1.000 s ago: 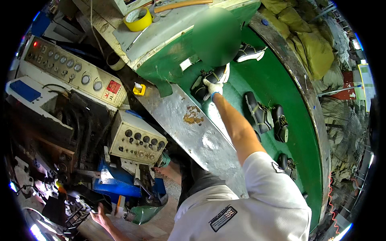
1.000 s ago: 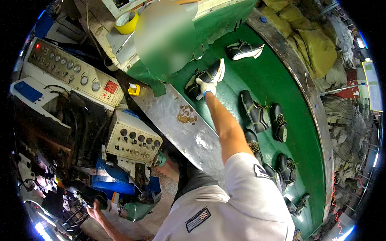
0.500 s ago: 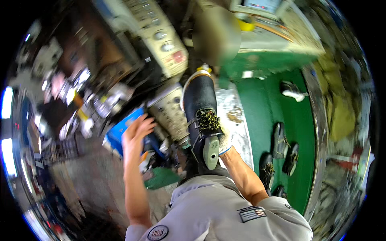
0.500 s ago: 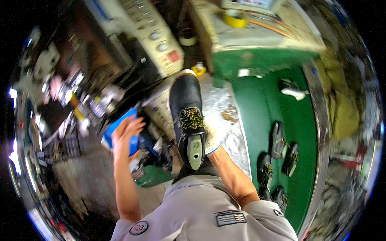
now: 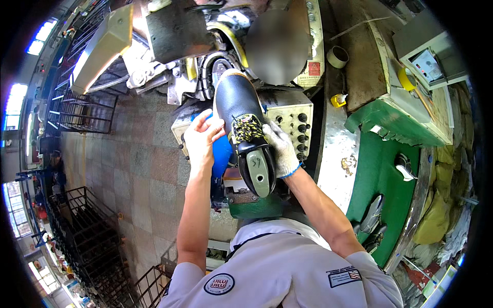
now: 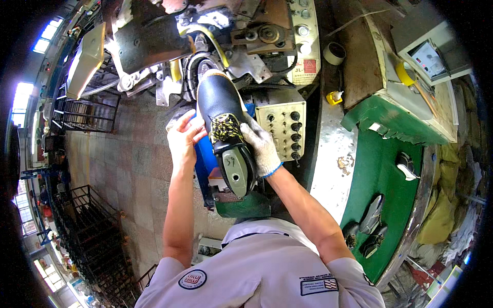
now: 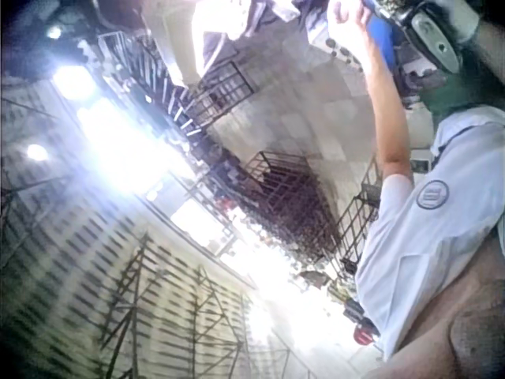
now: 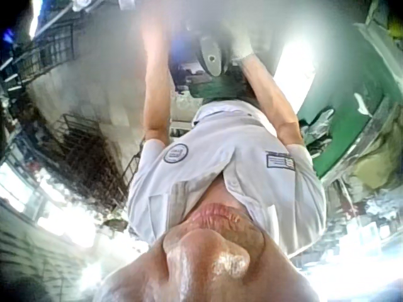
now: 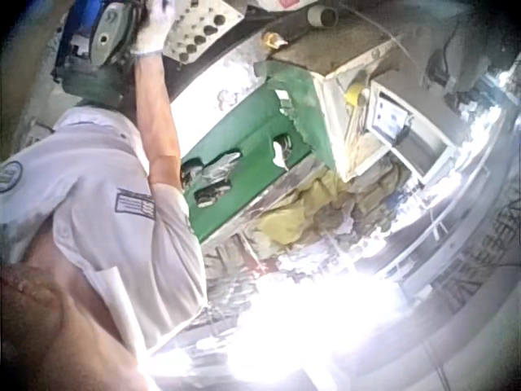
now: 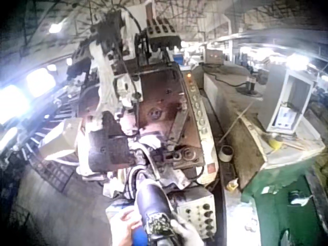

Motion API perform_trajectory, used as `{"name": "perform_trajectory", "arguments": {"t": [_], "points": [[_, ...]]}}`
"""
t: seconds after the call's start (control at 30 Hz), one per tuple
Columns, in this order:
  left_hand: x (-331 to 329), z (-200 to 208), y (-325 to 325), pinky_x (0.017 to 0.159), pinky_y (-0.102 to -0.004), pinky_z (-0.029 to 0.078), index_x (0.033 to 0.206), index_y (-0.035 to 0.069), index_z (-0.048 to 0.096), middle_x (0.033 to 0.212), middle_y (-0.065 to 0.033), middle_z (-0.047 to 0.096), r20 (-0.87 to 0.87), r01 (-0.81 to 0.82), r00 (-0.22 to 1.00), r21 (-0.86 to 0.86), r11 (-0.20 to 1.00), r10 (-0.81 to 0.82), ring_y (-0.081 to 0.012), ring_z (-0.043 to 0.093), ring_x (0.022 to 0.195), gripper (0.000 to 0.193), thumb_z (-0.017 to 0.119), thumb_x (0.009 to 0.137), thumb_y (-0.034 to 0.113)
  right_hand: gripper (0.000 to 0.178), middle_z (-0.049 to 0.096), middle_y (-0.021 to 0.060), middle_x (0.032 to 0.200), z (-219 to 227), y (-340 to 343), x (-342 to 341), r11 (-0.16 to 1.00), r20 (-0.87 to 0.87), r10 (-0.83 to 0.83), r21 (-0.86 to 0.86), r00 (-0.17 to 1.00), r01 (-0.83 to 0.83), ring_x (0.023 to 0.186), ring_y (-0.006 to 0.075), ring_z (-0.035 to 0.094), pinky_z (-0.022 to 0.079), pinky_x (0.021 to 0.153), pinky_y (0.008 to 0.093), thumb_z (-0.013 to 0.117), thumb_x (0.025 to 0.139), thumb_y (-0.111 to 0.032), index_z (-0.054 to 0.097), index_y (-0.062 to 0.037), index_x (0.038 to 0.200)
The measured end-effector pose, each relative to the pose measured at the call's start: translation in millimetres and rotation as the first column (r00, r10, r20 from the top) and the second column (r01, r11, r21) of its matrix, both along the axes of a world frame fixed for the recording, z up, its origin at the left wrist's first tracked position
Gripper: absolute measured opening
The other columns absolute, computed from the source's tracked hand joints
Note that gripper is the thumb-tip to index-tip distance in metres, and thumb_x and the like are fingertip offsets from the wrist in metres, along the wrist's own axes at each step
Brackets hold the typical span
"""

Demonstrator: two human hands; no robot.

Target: The person picks up a shoe from a conveyor belt, aligns it on a lasting machine, and operates the machine to press and shape the shoe, repeating the process with another shoe.

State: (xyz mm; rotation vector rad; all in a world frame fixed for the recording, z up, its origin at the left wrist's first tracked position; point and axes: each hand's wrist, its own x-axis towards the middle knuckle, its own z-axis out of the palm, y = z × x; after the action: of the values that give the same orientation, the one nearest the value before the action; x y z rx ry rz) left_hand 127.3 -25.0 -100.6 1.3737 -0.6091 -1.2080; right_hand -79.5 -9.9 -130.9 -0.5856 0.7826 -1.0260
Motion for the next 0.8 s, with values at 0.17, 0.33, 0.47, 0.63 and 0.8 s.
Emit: {"name": "perform_trajectory", "arguments": {"t": [0.17,0.33,0.47,0.63,0.8], "points": [[22.8,-1.5,-12.2,0.084,-0.0303,0.06,0.137,-0.007,0.053,0.123,-0.0205,0.068,-0.008,-0.051,0.999,-0.161,0.986,0.05,-0.0227,0.071,0.101,0.055,0.072,0.085,-0.005,0.059,0.057,0.0117,0.141,15.9,-28.6,36.3,0.997,0.085,-0.045,-0.056,0.995,0.05,0.125,0.0168,0.055,0.042,0.108,0.0299,0.059,0.101,-0.027,0.044,0.003,0.15],[14.8,-7.4,-23.2,0.091,-0.0297,0.055,0.141,-0.006,0.051,0.121,-0.0154,0.069,-0.062,-0.106,0.993,-0.142,0.984,0.098,-0.0191,0.068,0.103,0.061,0.075,0.086,0.004,0.055,0.064,0.0097,0.132,10.6,-51.4,56.4,0.989,0.042,-0.146,0.016,0.988,0.146,0.114,0.0142,0.061,0.047,0.1,0.028,0.06,0.102,-0.027,0.049,0.0032,0.147],[-4.6,-38.1,-6.8,0.079,-0.0289,0.055,0.126,0.004,0.065,0.105,-0.005,0.072,-0.437,0.057,0.9,0.085,0.995,-0.015,-0.0126,0.067,0.088,0.045,0.055,0.105,0.042,0.048,0.067,0.0086,0.126,-0.1,-47.3,61.3,0.982,-0.144,-0.174,-0.095,0.974,0.161,0.11,0.0135,0.061,0.048,0.098,0.0274,0.061,0.102,-0.028,0.057,0.0038,0.139],[-7.1,-32.1,-11.8,0.078,-0.0313,0.055,0.118,0.005,0.068,0.101,-0.0048,0.072,-0.416,0.115,0.908,0.134,0.984,-0.05,-0.0145,0.068,0.084,0.055,0.051,0.103,0.055,0.05,0.068,0.009,0.126,-2.7,-56.9,63.9,0.969,-0.194,-0.232,-0.127,0.953,0.21,0.11,0.0129,0.061,0.048,0.098,0.0272,0.061,0.102,-0.029,0.057,0.0047,0.139],[-1.5,-27.5,-17.9,0.074,-0.0299,0.054,0.116,0.004,0.07,0.099,-0.0048,0.073,-0.32,0.108,0.946,0.158,0.981,-0.053,-0.0127,0.067,0.081,0.055,0.048,0.105,0.054,0.043,0.07,0.0096,0.121,-2.5,-50.1,75.1,0.96,-0.182,-0.278,-0.093,0.943,0.265,0.109,0.0144,0.063,0.048,0.098,0.0286,0.06,0.103,-0.032,0.066,0.0028,0.128]]}}
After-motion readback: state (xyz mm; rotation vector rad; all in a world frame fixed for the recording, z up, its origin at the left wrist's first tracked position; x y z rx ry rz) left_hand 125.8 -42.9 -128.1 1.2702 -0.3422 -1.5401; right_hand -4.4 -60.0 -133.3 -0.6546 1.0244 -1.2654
